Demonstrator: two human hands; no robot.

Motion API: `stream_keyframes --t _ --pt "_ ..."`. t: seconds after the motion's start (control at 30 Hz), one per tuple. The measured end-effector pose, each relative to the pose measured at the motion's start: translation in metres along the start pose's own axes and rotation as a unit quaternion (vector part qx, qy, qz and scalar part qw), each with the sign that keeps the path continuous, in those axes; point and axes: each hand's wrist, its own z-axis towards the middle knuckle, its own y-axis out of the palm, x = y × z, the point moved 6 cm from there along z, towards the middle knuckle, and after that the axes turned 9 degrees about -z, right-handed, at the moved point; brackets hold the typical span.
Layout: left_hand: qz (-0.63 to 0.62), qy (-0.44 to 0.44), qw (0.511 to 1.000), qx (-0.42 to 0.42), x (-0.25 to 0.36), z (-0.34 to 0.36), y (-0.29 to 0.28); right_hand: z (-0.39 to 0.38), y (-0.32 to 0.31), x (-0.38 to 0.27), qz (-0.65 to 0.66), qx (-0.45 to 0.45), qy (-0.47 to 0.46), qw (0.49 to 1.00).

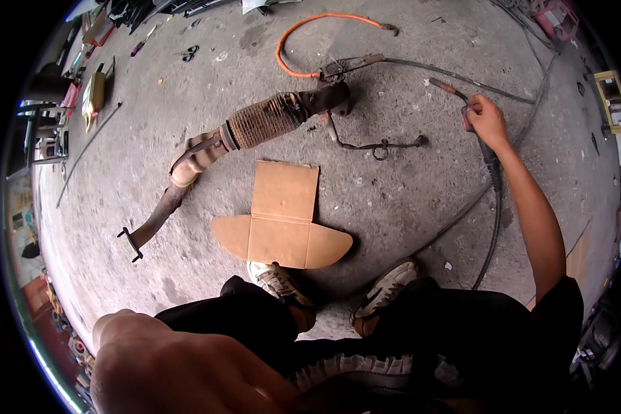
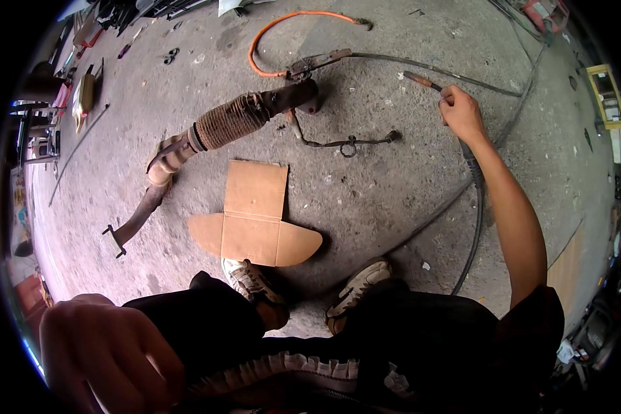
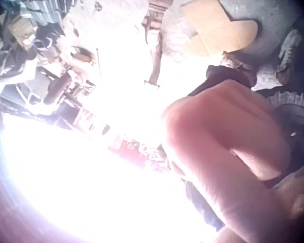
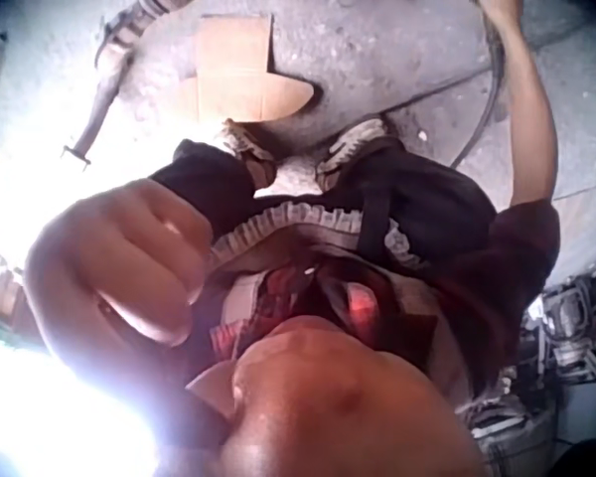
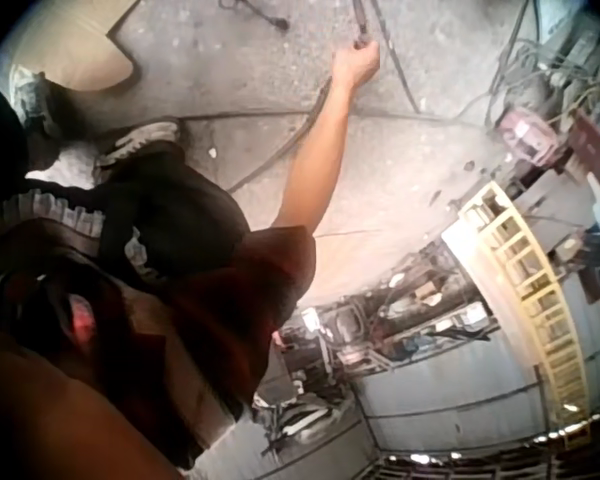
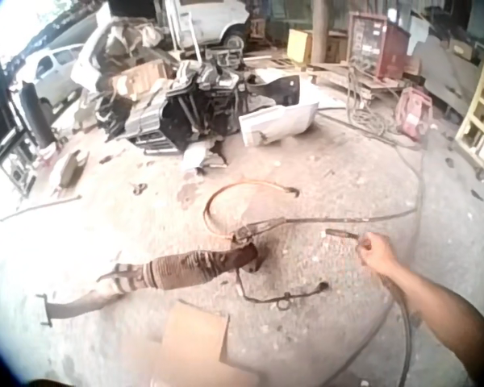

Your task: The person uses a welding tool to weld a section of an exhaust pipe while holding a piece of cardboard for protection.

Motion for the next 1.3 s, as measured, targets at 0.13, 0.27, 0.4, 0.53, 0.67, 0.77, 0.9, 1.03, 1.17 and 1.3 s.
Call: stream_keyframes --t 0.13,0.27,0.4,0.53,0.67,0.77,0.9,1.03,1.17,1.3 --pt "0.009 0.048 0.998 -0.035 -0.01 0.02 0.003 0.0 -0.007 0.054 -0.156 0.027 0.029 0.987" --pt "0.055 0.097 0.993 -0.04 -0.009 0.033 0.012 -0.001 0.001 0.08 -0.24 -0.004 0.062 0.969" --pt "0.084 0.055 0.994 0.036 -0.013 0.028 0.015 -0.011 0.007 0.082 -0.273 -0.047 0.1 0.956" --pt "0.074 0.093 0.992 -0.035 -0.009 0.028 0.012 -0.003 0.015 0.08 -0.229 -0.058 0.088 0.968" --pt "0.05 -0.118 0.992 -0.004 -0.012 -0.013 0.0 0.001 0.023 0.09 -0.186 -0.048 0.083 0.978" --pt "0.025 -0.097 0.995 0.021 -0.012 -0.01 -0.004 -0.001 0.022 0.084 -0.186 -0.065 0.103 0.975" --pt "0.103 0.115 0.988 -0.01 -0.015 0.009 0.006 0.002 0.035 0.095 -0.198 -0.094 0.113 0.969" --pt "0.068 -0.16 0.983 -0.066 -0.013 0.0 -0.029 0.013 0.056 0.108 -0.224 -0.096 0.104 0.964" --pt "0.375 -0.413 0.83 -0.004 -0.059 -0.05 -0.131 0.009 0.031 0.111 -0.209 -0.091 0.07 0.971" --pt "0.417 -0.413 0.751 0.303 -0.075 -0.175 -0.238 -0.016 0.02 0.048 0.073 -0.171 0.052 0.981"
